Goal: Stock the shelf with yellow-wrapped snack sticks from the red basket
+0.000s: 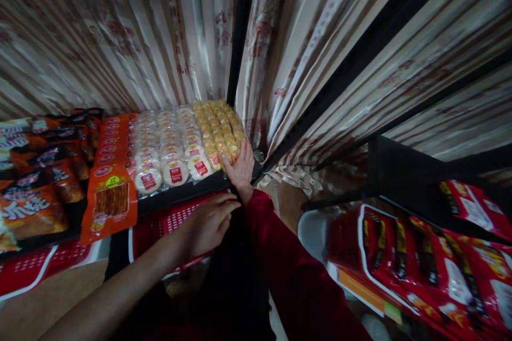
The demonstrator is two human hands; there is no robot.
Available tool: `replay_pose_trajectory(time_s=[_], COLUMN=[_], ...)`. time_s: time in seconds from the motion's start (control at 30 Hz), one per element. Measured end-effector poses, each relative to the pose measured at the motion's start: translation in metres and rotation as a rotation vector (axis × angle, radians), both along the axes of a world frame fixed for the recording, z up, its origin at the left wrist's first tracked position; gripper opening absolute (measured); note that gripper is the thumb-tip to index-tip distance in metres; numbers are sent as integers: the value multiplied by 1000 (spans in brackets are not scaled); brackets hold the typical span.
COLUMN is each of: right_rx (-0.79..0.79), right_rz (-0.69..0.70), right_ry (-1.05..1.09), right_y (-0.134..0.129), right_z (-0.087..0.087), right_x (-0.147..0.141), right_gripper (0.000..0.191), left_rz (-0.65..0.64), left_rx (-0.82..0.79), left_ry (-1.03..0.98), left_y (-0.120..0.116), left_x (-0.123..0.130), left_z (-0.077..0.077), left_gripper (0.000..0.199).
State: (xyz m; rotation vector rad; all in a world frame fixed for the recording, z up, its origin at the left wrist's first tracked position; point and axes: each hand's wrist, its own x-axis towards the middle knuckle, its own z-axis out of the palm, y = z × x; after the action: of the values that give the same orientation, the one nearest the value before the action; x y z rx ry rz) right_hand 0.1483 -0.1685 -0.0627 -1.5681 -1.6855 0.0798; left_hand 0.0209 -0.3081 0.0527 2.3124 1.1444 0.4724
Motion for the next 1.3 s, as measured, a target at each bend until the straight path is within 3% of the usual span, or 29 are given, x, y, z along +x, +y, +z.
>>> replay_pose_trajectory(time_s=[0.23, 0.43, 0.63, 1.0, 1.3], right_rx=[-4, -9, -35, -63, -43], right_rz=[-4, -27, -70, -85, -77], right_ry=[-27, -31, -83, -104, -166], right_y=[1, 2, 2, 2, 0], right_z=[0, 0, -1, 0, 4], right_x=[0, 0, -2, -3, -4], right_gripper=[79, 77, 77, 73, 80], left_rz=[264, 372, 419, 441, 520], left_rx=[167, 150, 160, 229, 262], left_ry=[139, 305, 293, 96, -20], left_y=[57, 98, 99, 99, 99], left_x=[-13, -4, 6, 5, 8], left_z=[-40, -47, -52, -74, -72], left_gripper=[50, 62, 60, 70, 58])
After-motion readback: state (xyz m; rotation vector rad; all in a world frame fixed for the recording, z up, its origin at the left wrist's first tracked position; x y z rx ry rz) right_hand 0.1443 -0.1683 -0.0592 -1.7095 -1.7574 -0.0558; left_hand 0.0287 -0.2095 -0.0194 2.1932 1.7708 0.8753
